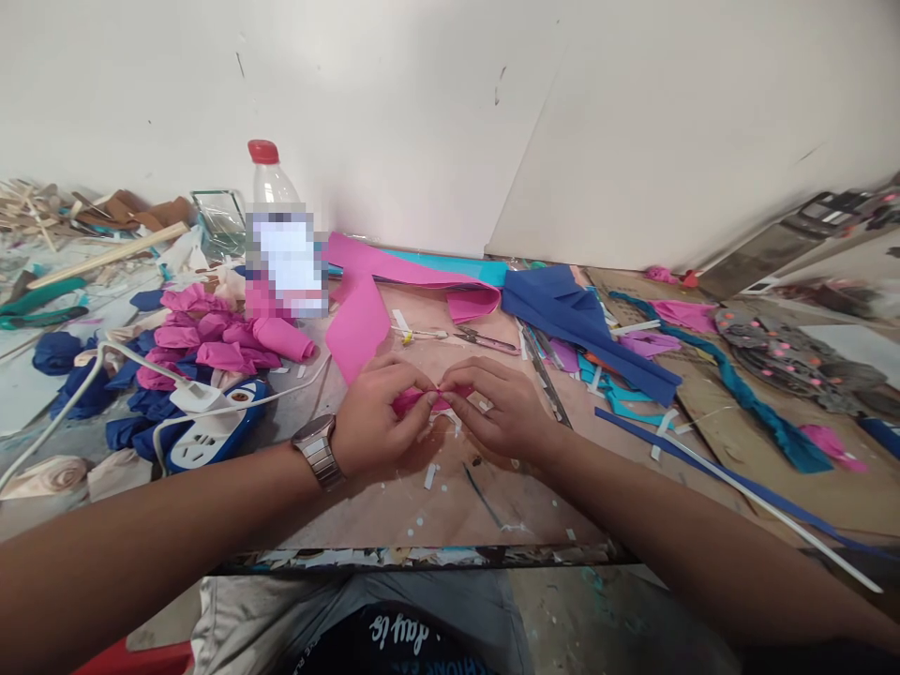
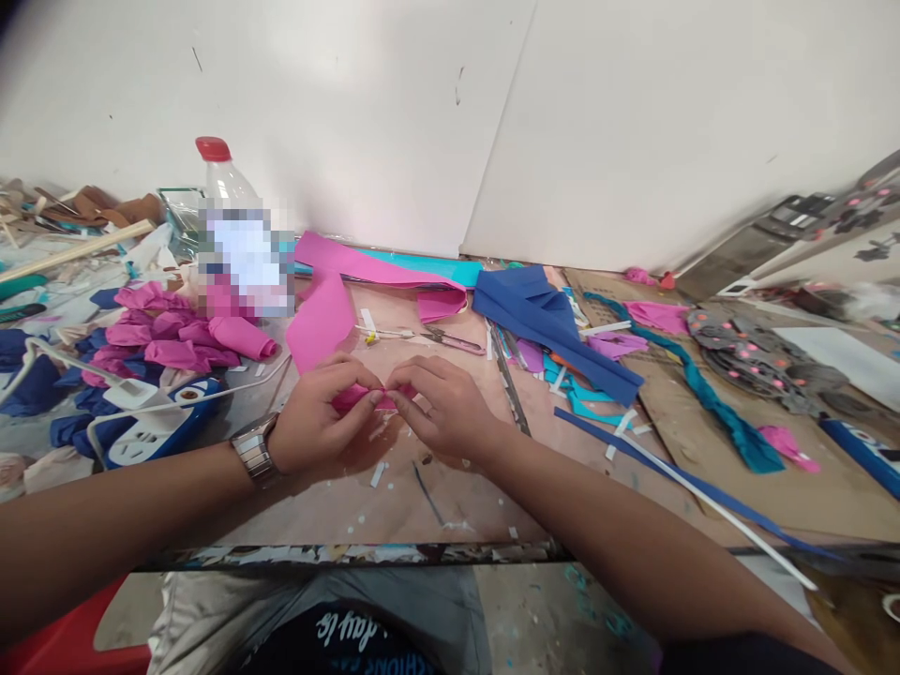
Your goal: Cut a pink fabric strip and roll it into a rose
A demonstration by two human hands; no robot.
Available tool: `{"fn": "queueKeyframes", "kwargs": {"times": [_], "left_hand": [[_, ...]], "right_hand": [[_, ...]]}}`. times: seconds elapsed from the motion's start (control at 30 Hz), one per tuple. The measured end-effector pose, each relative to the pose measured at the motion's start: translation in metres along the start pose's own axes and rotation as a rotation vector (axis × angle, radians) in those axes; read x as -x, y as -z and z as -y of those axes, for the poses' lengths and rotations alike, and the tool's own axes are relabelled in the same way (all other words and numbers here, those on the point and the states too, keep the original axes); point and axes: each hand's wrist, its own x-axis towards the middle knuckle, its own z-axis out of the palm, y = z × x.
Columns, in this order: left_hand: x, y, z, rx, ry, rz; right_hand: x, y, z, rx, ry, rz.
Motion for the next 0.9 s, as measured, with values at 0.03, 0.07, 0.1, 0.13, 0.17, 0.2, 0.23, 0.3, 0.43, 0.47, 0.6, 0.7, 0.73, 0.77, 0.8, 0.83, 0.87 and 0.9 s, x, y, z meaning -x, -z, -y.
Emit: {"fn": "queueKeyframes", "kwargs": {"times": [0.03, 0.07, 0.1, 0.13, 0.17, 0.2, 0.23, 0.3, 0.43, 0.47, 0.6, 0.7, 0.73, 0.77, 0.8, 0.83, 0.87, 0.9], "left_hand": [[0.000, 0.000, 0.000, -0.009, -0.007, 0.003], [0.000, 0.000, 0.000, -0.018, -0.016, 0.007], [0.000, 0.000, 0.000, -0.025, -0.024, 0.009], [-0.001, 0.001, 0.000, -0.032, -0.034, 0.009], [-0.001, 0.001, 0.000, -0.042, -0.045, 0.009], [-0.001, 0.001, 0.000, -0.054, -0.053, 0.009], [-0.001, 0.001, 0.000, -0.069, -0.061, 0.012], [-0.001, 0.002, 0.000, -0.106, -0.073, 0.016], [-0.002, 0.002, 0.002, -0.165, -0.110, 0.019], [-0.002, 0.002, 0.002, -0.179, -0.120, 0.016], [-0.002, 0.001, 0.000, -0.252, -0.166, 0.006], [-0.002, 0.001, 0.000, -0.293, -0.197, -0.001], [-0.002, 0.001, 0.000, -0.307, -0.206, 0.001], [-0.002, 0.001, 0.001, -0.323, -0.219, 0.005], [-0.003, 0.001, 0.002, -0.340, -0.232, 0.011], [-0.003, 0.001, 0.002, -0.356, -0.243, 0.020], [-0.003, 0.001, 0.003, -0.371, -0.250, 0.026], [-0.003, 0.001, 0.003, -0.384, -0.250, 0.030]], "right_hand": [[0.000, 0.000, 0.000, -0.006, -0.014, 0.012], [0.001, 0.000, -0.001, -0.011, -0.028, 0.023], [0.001, -0.001, -0.001, -0.015, -0.038, 0.031], [0.002, -0.001, -0.001, -0.018, -0.045, 0.038], [0.002, -0.001, -0.002, -0.020, -0.050, 0.045], [0.002, -0.002, -0.002, -0.024, -0.053, 0.051], [0.002, -0.002, -0.002, -0.028, -0.062, 0.059], [0.003, -0.003, -0.002, -0.042, -0.099, 0.078], [0.003, -0.004, -0.002, -0.061, -0.164, 0.077], [0.003, -0.004, -0.002, -0.063, -0.166, 0.072], [0.003, -0.005, -0.001, -0.089, -0.198, 0.099], [0.004, -0.007, 0.000, -0.115, -0.232, 0.114], [0.005, -0.008, 0.000, -0.122, -0.242, 0.110], [0.005, -0.008, 0.001, -0.128, -0.251, 0.106], [0.005, -0.009, 0.001, -0.132, -0.260, 0.102], [0.005, -0.010, 0.002, -0.135, -0.266, 0.100], [0.005, -0.011, 0.002, -0.138, -0.267, 0.099], [0.005, -0.011, 0.001, -0.137, -0.266, 0.095]]}}
